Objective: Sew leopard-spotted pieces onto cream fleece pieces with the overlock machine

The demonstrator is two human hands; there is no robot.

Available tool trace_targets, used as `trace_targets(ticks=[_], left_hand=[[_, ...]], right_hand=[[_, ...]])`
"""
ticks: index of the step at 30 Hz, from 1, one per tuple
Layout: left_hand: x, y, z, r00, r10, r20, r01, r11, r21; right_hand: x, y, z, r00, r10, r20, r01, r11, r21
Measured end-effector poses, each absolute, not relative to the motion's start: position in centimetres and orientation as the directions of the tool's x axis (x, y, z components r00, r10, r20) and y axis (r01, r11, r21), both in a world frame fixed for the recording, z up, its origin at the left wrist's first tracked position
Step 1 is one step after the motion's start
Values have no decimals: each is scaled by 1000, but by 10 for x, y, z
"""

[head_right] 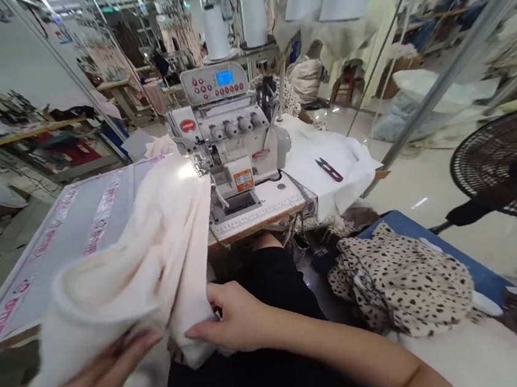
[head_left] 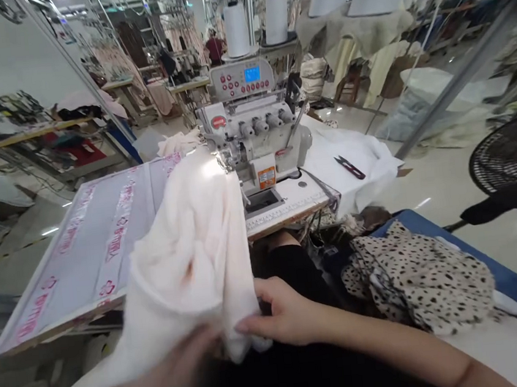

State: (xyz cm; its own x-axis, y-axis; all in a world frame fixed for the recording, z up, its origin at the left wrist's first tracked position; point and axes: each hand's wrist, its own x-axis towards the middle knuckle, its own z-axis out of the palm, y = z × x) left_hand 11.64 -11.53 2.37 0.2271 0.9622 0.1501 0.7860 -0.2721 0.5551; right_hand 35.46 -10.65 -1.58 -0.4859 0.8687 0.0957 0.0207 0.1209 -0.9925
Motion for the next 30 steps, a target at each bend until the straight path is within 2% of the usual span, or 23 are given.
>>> trace_targets(ticks=[4, 6, 8, 13, 15, 20, 27, 30], left_hand=[[158, -129, 7, 331, 934, 133, 786, -351, 509], [166, -124, 1, 343, 919, 195, 786, -394, 476], [167, -122, -4, 362, 892, 271, 778, -450, 439], [159, -129, -13, 325, 880, 346, 798, -452, 399], [160, -133, -15, 262, 896, 358, 824, -401, 400], [167, -138, -15, 157, 923, 352, 806, -326, 494], [175, -136, 8, 209, 917, 340, 673, -388, 630], [176, -135, 16, 224, 910, 348, 612, -409, 677]], right_hand=[[359, -121, -12, -518, 840, 165, -67, 152, -986], [364, -126, -15, -509, 833, 217, -67, 213, -975], [367, -130, -20, -492, 845, 208, -36, 219, -975], [365, -140, -33, -540, 840, -48, -47, -87, -995], [364, -143, -34, -549, 835, -38, -87, -103, -991], [363, -151, -22, -468, 877, 108, -65, 87, -994], [353, -144, -1, -256, 963, 86, -76, 69, -995], [348, -139, 3, -241, 960, 142, 10, 149, -989]])
